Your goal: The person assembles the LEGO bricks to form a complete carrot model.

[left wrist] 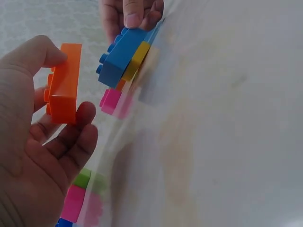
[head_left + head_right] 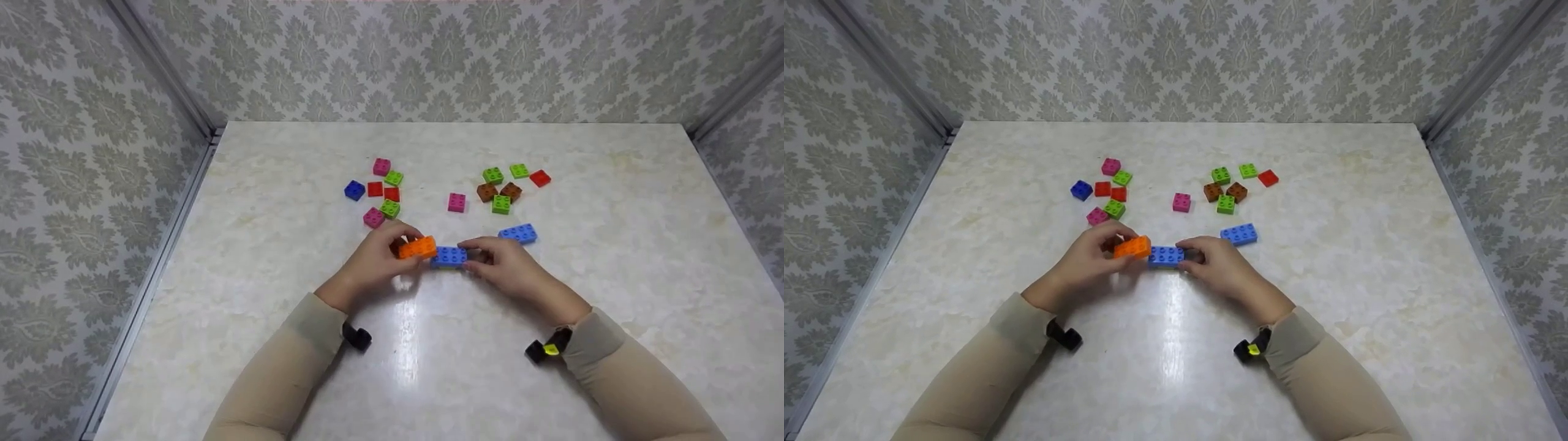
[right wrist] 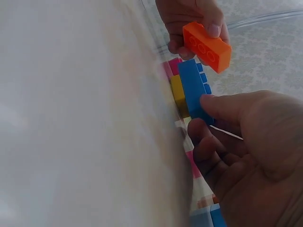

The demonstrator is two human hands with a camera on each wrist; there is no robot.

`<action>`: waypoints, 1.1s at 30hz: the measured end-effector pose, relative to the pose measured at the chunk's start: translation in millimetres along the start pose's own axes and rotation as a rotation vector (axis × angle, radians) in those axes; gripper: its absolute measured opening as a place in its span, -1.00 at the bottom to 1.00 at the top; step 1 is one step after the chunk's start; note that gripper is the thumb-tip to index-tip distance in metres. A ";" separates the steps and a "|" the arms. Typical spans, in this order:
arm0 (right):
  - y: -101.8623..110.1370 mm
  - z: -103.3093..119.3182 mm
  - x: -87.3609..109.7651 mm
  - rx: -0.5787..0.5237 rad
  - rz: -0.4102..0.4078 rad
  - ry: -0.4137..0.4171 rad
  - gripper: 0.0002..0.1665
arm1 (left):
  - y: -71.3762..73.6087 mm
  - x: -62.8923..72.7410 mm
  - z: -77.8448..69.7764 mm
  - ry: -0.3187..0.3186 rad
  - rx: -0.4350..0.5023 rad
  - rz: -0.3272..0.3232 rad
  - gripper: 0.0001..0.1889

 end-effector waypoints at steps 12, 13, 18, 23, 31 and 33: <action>-0.8 1.2 -0.3 0.008 0.001 0.013 -0.46 | -8.6 -1.2 -3.3 -0.015 -0.015 -0.003 -0.64; -0.8 1.4 -0.3 0.009 0.000 0.013 -0.46 | -8.9 -1.2 -3.3 -0.015 -0.013 -0.004 -0.64; -0.8 2.6 -0.1 0.019 0.001 0.015 -0.47 | -10.0 -0.5 -5.1 0.005 -0.014 0.012 -0.66; -1.0 3.0 -0.6 0.019 0.005 0.001 -0.47 | -11.4 -0.1 -6.2 0.034 -0.035 0.042 -0.63; -0.6 3.2 0.0 0.005 0.003 0.005 -0.47 | -14.6 0.6 -9.7 0.021 -0.070 0.053 -0.59; -0.7 2.6 -0.3 0.002 0.002 0.009 -0.46 | -15.4 0.1 -11.3 0.011 -0.086 0.057 -0.58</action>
Point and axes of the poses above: each hand's wrist, its own x-axis away from the middle knuckle, its own y-axis out of the back of the hand, z = x × y, the point moved 2 cm from there along -x, towards the middle knuckle, and after that the axes turned 14 degrees about -x, right-handed, at the moved point
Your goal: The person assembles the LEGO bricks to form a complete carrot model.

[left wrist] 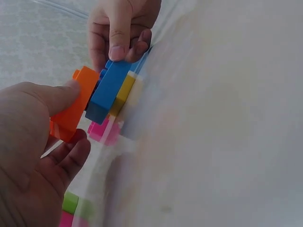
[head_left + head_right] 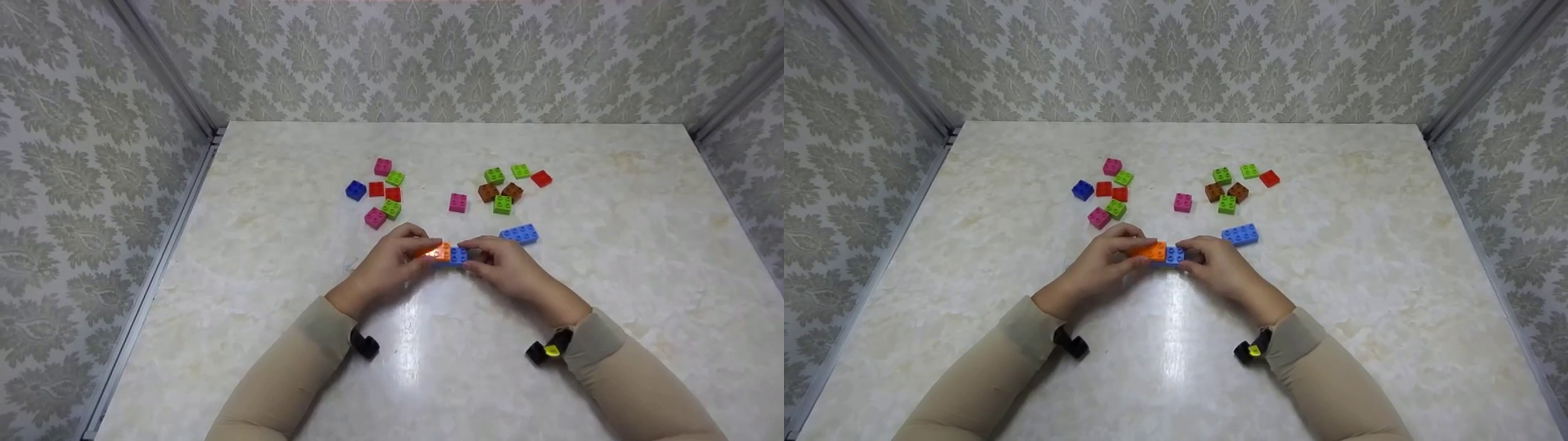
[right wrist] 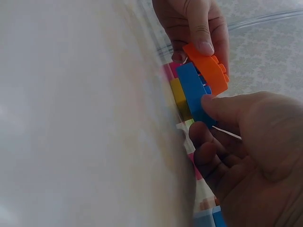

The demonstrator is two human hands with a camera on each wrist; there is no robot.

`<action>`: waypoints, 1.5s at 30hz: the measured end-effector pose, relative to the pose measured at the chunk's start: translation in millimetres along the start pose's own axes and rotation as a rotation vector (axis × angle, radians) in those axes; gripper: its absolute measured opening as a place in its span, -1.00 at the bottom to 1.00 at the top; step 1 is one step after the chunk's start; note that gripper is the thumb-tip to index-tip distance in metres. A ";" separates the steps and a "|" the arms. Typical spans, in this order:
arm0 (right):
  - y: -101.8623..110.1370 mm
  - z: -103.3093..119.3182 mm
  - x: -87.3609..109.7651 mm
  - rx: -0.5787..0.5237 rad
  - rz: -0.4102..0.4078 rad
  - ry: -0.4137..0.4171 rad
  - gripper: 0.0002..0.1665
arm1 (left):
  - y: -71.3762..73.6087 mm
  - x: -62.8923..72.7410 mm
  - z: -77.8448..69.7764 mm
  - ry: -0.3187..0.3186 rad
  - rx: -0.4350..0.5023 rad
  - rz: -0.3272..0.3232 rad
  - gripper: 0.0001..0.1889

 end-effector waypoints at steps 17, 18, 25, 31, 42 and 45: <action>-0.5 -1.8 -0.6 0.005 0.004 0.044 -0.49 | -1.0 -0.7 -9.2 0.051 -0.046 0.016 -0.56; -0.6 -2.1 -0.9 0.004 0.006 0.046 -0.50 | -0.9 -0.7 -9.4 0.055 -0.050 0.020 -0.56; -0.7 -2.1 -1.7 -0.013 0.015 0.022 -0.49 | 0.1 -0.8 -12.0 0.080 -0.065 0.037 -0.57; 0.0 -2.9 -2.3 -0.003 0.005 0.012 -0.47 | 0.3 -2.7 -14.2 0.096 -0.068 0.044 -0.58; 6.3 -3.1 -2.6 -0.134 -0.142 0.135 -0.62 | -8.4 2.1 -6.2 0.052 -0.119 -0.032 -0.59; 15.8 -8.4 2.8 -0.219 -0.311 0.239 -0.72 | -10.2 2.1 -3.9 0.018 -0.120 -0.057 -0.54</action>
Point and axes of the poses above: each hand's wrist, its own x-axis away from the middle knuckle, its own y-axis out of the back of the hand, z = x × y, the point moved 2 cm from there along -x, towards the middle knuckle, and after that the axes turned 14 degrees about -x, right-handed, at the moved point
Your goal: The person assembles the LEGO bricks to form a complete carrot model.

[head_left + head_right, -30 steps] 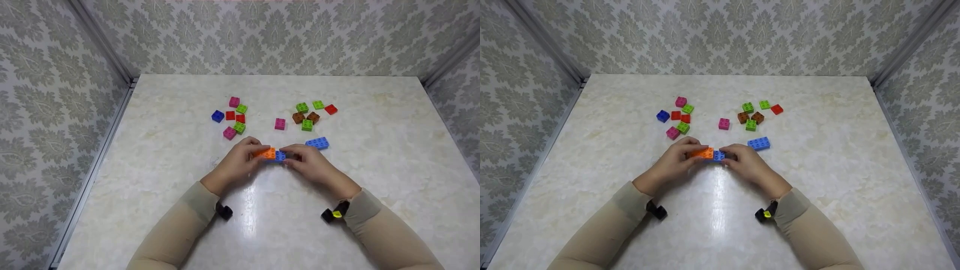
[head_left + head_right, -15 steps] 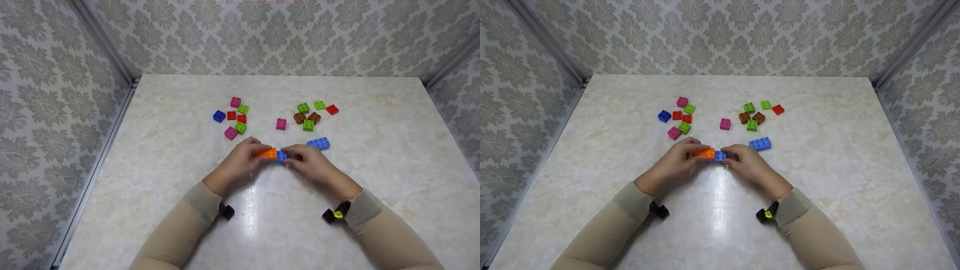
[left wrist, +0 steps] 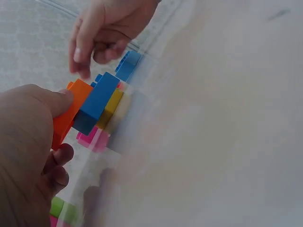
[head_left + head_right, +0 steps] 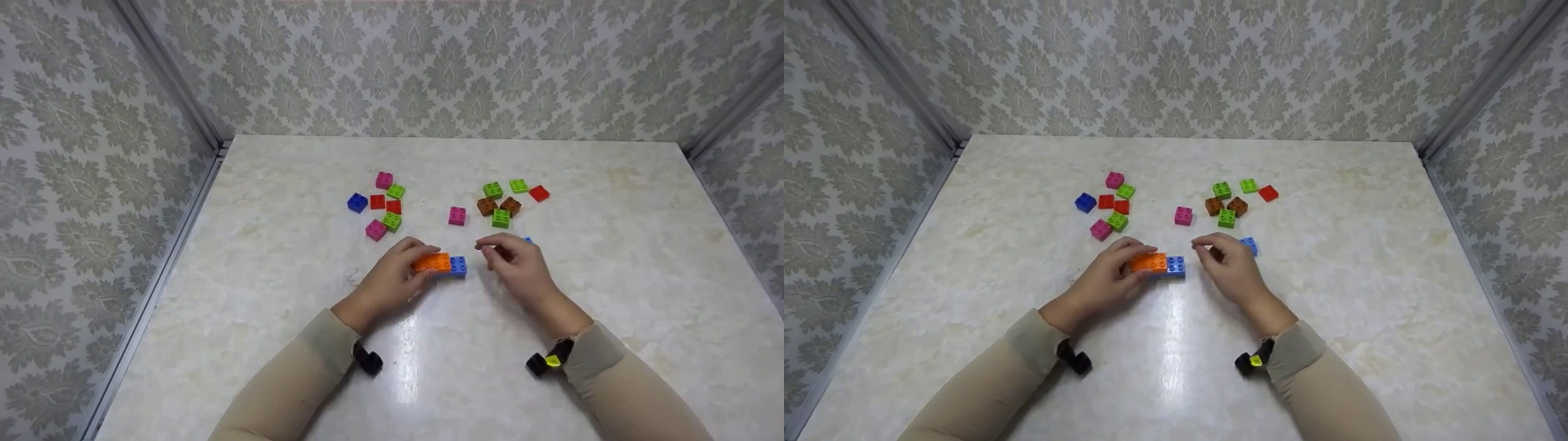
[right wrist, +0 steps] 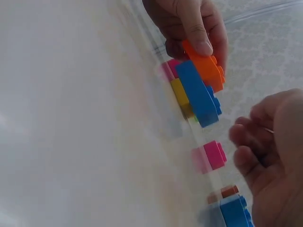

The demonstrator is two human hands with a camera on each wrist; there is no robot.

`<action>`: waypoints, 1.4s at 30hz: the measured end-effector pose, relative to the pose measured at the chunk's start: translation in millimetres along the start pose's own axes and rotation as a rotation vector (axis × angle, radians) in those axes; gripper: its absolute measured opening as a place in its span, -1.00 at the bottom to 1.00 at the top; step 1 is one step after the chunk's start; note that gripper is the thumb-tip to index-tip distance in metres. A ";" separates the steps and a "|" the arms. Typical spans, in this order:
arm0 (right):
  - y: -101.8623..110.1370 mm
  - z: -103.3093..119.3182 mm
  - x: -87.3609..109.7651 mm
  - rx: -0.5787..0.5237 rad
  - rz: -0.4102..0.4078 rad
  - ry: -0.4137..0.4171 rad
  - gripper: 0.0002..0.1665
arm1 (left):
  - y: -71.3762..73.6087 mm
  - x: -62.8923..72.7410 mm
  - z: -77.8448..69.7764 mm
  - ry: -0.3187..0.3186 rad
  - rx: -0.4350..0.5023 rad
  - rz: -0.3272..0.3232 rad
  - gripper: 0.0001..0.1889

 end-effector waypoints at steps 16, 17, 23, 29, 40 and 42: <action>61.3 -30.9 -5.0 0.108 -0.322 0.014 -0.79 | -2.3 9.2 9.8 -0.028 -0.047 -0.050 -0.60; 62.8 -31.8 -5.9 0.121 -0.301 -0.007 -0.78 | -1.7 9.3 10.3 -0.030 -0.048 -0.053 -0.59; 67.6 -35.0 -8.5 0.151 -0.156 -0.097 -0.64 | 0.6 8.8 13.2 -0.043 -0.052 -0.063 -0.58; 66.4 -35.9 -11.5 0.224 -0.026 -0.111 -0.36 | 2.9 7.4 13.4 -0.072 -0.074 -0.085 -0.59; 75.3 -42.3 -11.0 0.311 0.051 -0.121 -0.35 | -1.7 2.1 10.3 -0.060 -0.076 -0.068 -0.57; 78.5 -41.2 -10.9 0.319 0.062 -0.121 -0.36 | -0.5 -0.3 8.1 -0.065 -0.077 -0.066 -0.57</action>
Point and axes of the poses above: each hand's wrist, its own x-axis away from the middle knuckle, its own y-axis out of the back of the hand, z = x × y, the point moved 2 cm from there along -x, towards the middle knuckle, and after that the axes turned 14 degrees about -x, right-handed, at the moved point
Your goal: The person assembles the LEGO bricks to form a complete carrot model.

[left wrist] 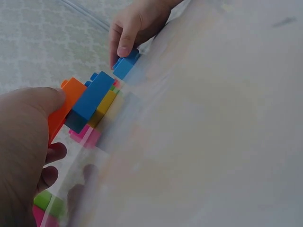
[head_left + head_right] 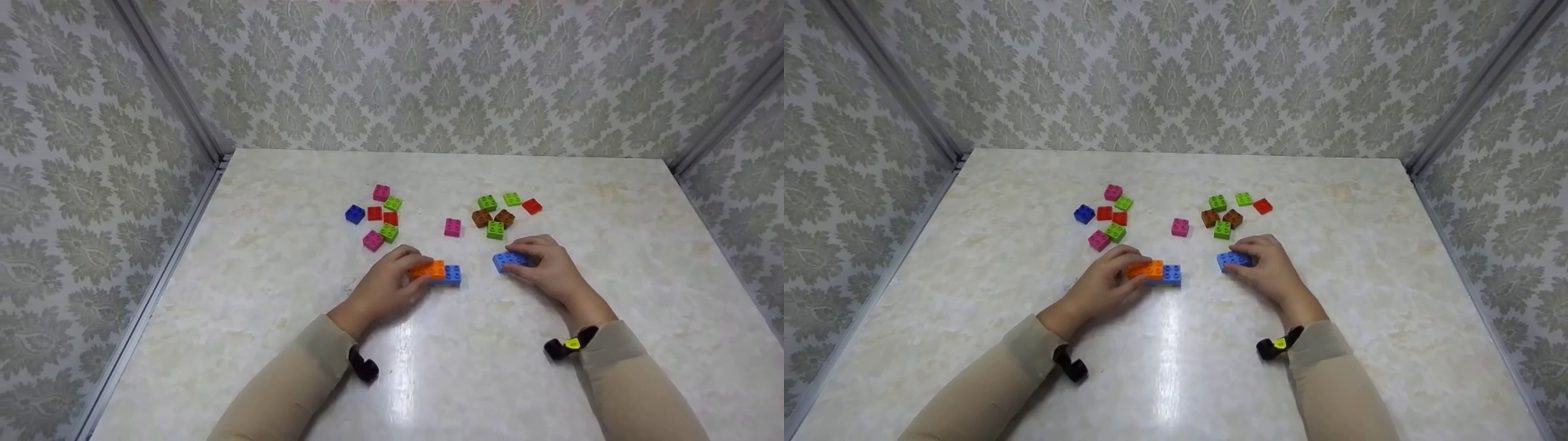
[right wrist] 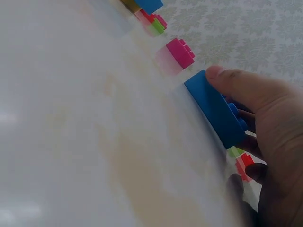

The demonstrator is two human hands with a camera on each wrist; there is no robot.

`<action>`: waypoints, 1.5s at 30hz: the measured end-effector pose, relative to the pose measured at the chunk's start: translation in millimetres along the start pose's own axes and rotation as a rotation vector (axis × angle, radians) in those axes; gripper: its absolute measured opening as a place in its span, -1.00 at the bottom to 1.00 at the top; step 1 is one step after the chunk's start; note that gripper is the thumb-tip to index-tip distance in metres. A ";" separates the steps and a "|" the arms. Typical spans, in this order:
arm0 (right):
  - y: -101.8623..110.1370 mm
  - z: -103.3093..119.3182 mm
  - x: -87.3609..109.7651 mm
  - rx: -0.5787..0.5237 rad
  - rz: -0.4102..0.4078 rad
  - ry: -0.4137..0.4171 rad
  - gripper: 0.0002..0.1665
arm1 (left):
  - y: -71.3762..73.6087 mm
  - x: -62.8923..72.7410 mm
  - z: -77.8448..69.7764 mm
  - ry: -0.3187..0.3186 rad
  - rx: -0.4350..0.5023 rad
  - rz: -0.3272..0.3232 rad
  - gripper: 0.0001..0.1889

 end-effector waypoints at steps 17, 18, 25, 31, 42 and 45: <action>-5.1 11.4 2.2 -0.122 -0.076 0.031 -0.55 | -0.7 -0.3 3.0 -0.028 0.012 -0.005 -0.59; -6.8 12.4 2.3 -0.140 -0.079 0.039 -0.56 | -0.7 -0.3 2.8 -0.031 0.012 -0.006 -0.59; -19.5 22.5 1.2 -0.184 -0.036 0.064 -0.59 | -0.4 -1.2 3.5 -0.005 0.021 0.006 -0.59; -24.9 27.4 1.4 -0.199 -0.015 0.079 -0.61 | -1.8 -1.9 3.6 0.005 0.036 0.010 -0.58; -41.2 40.8 1.6 -0.186 0.019 0.091 -0.59 | -1.7 -0.8 5.3 0.013 0.047 0.008 -0.58; -45.4 43.4 3.1 -0.183 0.030 0.100 -0.60 | -0.9 -1.8 4.4 0.003 0.042 0.004 -0.58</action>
Point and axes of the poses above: each hand's wrist, its own x-axis away from the middle knuckle, its own y-axis out of the back of the hand, z = x × y, the point moved 2 cm from there along -x, towards the middle knuckle, and after that the axes turned 14 degrees about -x, right-handed, at the moved point
